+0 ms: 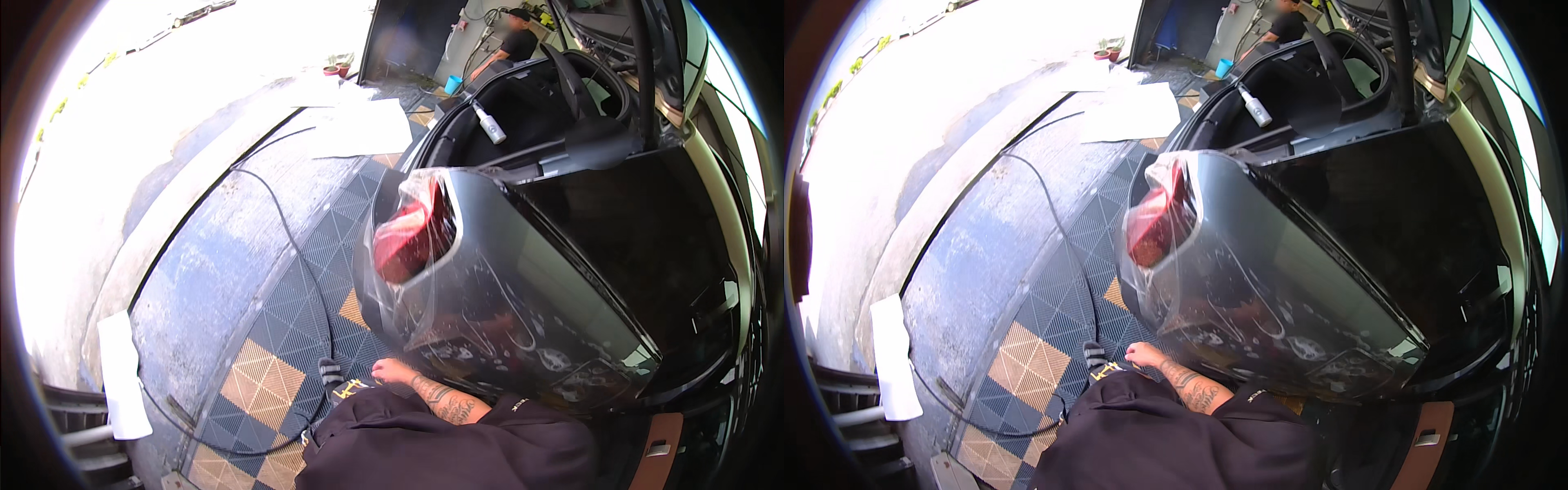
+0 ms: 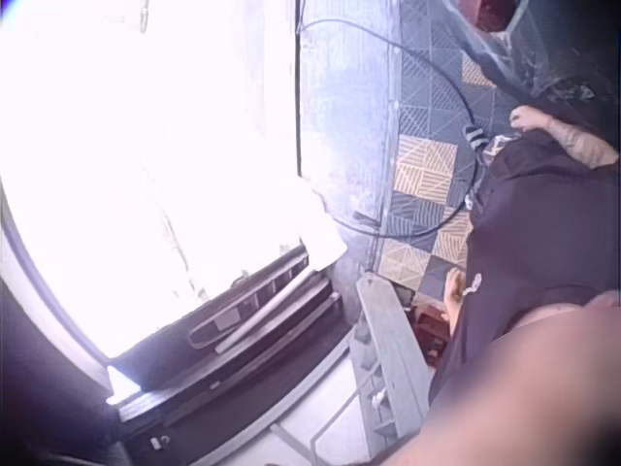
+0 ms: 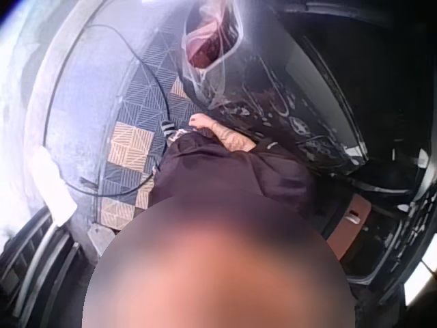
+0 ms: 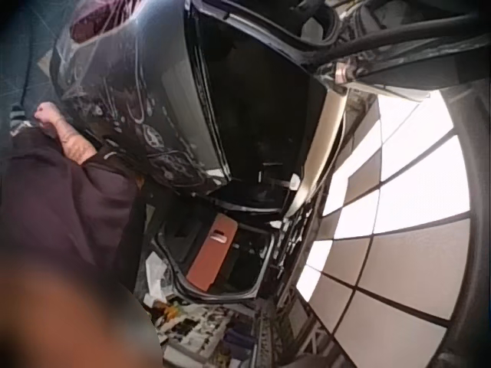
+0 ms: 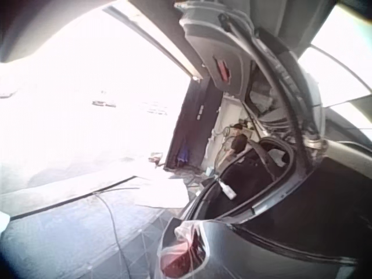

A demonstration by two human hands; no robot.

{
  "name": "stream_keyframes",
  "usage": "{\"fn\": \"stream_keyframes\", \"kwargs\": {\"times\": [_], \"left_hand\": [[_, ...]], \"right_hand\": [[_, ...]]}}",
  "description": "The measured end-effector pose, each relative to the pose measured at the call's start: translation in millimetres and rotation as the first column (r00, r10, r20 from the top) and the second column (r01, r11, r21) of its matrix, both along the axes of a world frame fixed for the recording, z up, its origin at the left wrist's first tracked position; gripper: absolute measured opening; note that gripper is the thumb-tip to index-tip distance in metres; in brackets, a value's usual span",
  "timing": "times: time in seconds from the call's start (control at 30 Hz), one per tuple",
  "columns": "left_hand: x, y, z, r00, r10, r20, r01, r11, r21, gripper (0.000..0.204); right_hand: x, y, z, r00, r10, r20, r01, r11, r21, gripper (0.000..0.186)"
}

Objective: The person applies a transparent protective film to the rear bumper of a black car. They spray a liquid solution onto the surface, position the film, and use a yellow squeegee to smooth it out and remove bubbles. The person repeatedly sprays and squeegees different sections of the bumper, including around the wheel arch and taillight area.

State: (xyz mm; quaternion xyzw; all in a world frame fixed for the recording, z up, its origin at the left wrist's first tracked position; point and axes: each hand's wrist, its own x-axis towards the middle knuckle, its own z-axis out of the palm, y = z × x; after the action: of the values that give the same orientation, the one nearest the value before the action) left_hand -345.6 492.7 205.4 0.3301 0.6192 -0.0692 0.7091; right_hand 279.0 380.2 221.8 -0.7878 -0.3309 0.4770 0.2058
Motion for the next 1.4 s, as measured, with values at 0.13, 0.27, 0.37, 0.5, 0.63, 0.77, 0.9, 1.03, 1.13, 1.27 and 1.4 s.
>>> {"fn": "stream_keyframes", "kwargs": {"times": [0.13,0.27,0.37,0.5,0.63,0.77,0.9,1.03,1.13,1.27,1.4], "left_hand": [[87,92,10,0.996,-0.023,-0.087,0.013,0.992,-0.124,0.035],[170,199,21,0.996,-0.06,-0.059,0.053,0.992,-0.112,0.035],[235,289,16,0.991,-0.135,-0.022,0.132,0.986,-0.102,0.035],[284,416,13,0.967,-0.254,-0.02,0.251,0.964,-0.084,0.035],[302,583,24,0.924,-0.382,-0.012,0.381,0.924,-0.03,0.035],[434,756,28,0.759,-0.633,-0.149,0.646,0.761,0.054,0.033],[610,797,93,0.673,-0.738,-0.042,0.659,0.574,0.486,0.03],[714,755,134,0.467,-0.882,0.064,0.732,0.426,0.532,0.03],[727,724,116,0.33,-0.94,0.085,0.871,0.337,0.358,0.03],[681,685,80,0.264,-0.964,0.026,0.962,0.265,0.061,0.03],[598,624,98,0.07,-0.976,-0.208,0.997,0.076,-0.021,0.036]], "right_hand": [[41,135,44,0.999,-0.032,0.029,0.025,0.977,0.211,0.032],[72,191,58,0.927,-0.278,-0.253,0.341,0.904,0.256,0.031],[92,195,32,0.924,-0.335,-0.183,0.358,0.927,0.109,0.033],[81,174,-8,0.948,-0.312,0.069,0.317,0.945,-0.085,0.043],[43,154,-19,0.623,-0.765,-0.163,0.672,0.631,-0.389,0.023],[-24,101,-12,0.172,-0.975,-0.144,0.911,0.213,-0.354,0.02],[-100,98,14,-0.323,-0.898,-0.298,0.935,-0.255,-0.246,0.015],[-133,136,35,-0.277,-0.961,-0.012,0.894,-0.252,-0.371,0.022],[-160,165,40,-0.35,-0.933,-0.088,0.892,-0.303,-0.335,0.028],[-160,163,30,-0.375,-0.919,-0.123,0.887,-0.318,-0.333,0.024],[-178,116,-14,-0.452,-0.886,-0.105,0.839,-0.383,-0.388,0.021]]}}
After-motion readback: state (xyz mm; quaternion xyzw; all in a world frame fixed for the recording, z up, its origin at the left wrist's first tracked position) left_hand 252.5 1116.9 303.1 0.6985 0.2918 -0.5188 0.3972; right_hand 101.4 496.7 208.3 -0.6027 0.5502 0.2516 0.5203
